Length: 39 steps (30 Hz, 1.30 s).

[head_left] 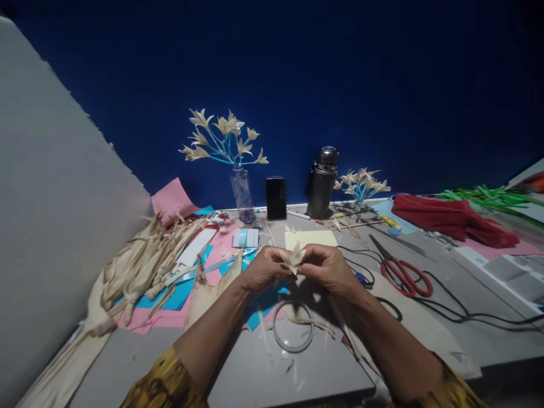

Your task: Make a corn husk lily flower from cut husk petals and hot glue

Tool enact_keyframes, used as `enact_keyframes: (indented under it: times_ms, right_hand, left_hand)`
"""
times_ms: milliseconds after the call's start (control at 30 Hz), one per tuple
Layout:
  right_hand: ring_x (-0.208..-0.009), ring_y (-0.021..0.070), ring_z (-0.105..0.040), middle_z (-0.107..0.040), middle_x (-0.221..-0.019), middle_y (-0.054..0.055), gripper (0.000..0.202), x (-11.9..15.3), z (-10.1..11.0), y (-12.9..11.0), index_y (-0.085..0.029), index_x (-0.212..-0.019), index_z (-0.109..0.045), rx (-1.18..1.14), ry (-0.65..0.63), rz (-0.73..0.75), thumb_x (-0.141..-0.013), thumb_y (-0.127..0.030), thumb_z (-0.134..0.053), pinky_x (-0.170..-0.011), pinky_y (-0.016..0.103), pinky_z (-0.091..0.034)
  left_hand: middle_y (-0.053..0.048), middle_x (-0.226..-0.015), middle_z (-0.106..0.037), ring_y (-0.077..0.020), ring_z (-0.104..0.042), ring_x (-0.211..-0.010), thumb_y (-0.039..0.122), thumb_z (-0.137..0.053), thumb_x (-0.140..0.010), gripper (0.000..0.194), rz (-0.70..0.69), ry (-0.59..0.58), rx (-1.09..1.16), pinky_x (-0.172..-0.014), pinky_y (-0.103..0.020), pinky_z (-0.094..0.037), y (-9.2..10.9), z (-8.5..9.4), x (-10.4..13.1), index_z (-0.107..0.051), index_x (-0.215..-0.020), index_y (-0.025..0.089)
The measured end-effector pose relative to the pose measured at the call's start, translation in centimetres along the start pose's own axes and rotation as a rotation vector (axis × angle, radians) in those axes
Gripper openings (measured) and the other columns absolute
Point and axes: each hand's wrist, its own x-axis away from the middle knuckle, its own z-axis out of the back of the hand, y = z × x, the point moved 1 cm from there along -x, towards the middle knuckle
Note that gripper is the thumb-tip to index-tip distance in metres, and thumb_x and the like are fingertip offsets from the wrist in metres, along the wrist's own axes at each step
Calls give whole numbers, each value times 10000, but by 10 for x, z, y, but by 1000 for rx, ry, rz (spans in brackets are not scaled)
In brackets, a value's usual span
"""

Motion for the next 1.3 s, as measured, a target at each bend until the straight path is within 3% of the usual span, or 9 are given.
enact_keyframes:
  times_ms: [100,233,333,600,767,967,1100,1300]
  right_hand:
    - [-639,163,-646,-694,-682,-5,127,-2,4,0,-181,-692,-684,28,41,6,-677,-253,-787,-642,276,-523]
    - [-613,140,-591,-666,-685,-9,116,-4,8,5,-176,-748,-693,100,111,22,-691,-247,-765,-592,246,-472]
    - [-588,132,-552,-645,-673,-6,126,-4,9,6,-176,-784,-693,145,166,40,-705,-253,-754,-544,235,-432]
    - [-495,98,-450,-555,-577,-32,209,0,15,2,-169,-862,-720,61,121,-36,-860,-371,-665,-490,225,-357]
    - [-515,101,-438,-553,-582,-28,231,0,13,3,-166,-733,-674,101,161,9,-819,-377,-714,-498,232,-336]
    - [-523,108,-427,-525,-557,-35,247,2,7,-3,-175,-649,-621,199,328,91,-797,-358,-696,-526,243,-359]
    - [-486,106,-460,-554,-543,-34,251,1,3,1,-174,-677,-642,132,334,22,-798,-388,-698,-500,237,-380]
    - [-468,109,-527,-623,-573,-15,257,0,0,5,-171,-711,-643,39,388,-46,-777,-406,-724,-472,224,-416]
  left_hand:
    - [-57,-639,-672,-135,-603,-565,219,-863,-592,209,-39,11,-39,-586,-250,-478,1,-3,1,-742,-718,105]
    - [-23,-654,-653,-121,-589,-582,257,-805,-708,145,-195,81,-64,-567,-222,-457,5,-11,2,-713,-730,146]
    - [-7,-634,-637,-110,-567,-568,230,-792,-716,115,-264,135,-66,-555,-210,-442,4,-15,2,-704,-727,156]
    - [-12,-633,-633,-95,-521,-529,225,-794,-703,129,-117,129,-1,-522,-218,-411,-11,-11,-3,-708,-739,136]
    - [-10,-632,-625,-90,-503,-529,219,-776,-718,109,-125,111,9,-528,-220,-398,-16,-12,-4,-706,-745,141]
    - [1,-638,-613,-88,-510,-546,182,-774,-674,105,-145,228,69,-549,-210,-393,-14,-20,-3,-695,-733,144]
    - [-8,-608,-619,-98,-521,-549,186,-761,-683,100,-132,223,71,-561,-214,-396,-16,-26,-2,-698,-739,133]
    - [-16,-624,-638,-101,-538,-529,214,-816,-634,177,-45,235,247,-578,-241,-443,-16,-32,-3,-681,-710,129]
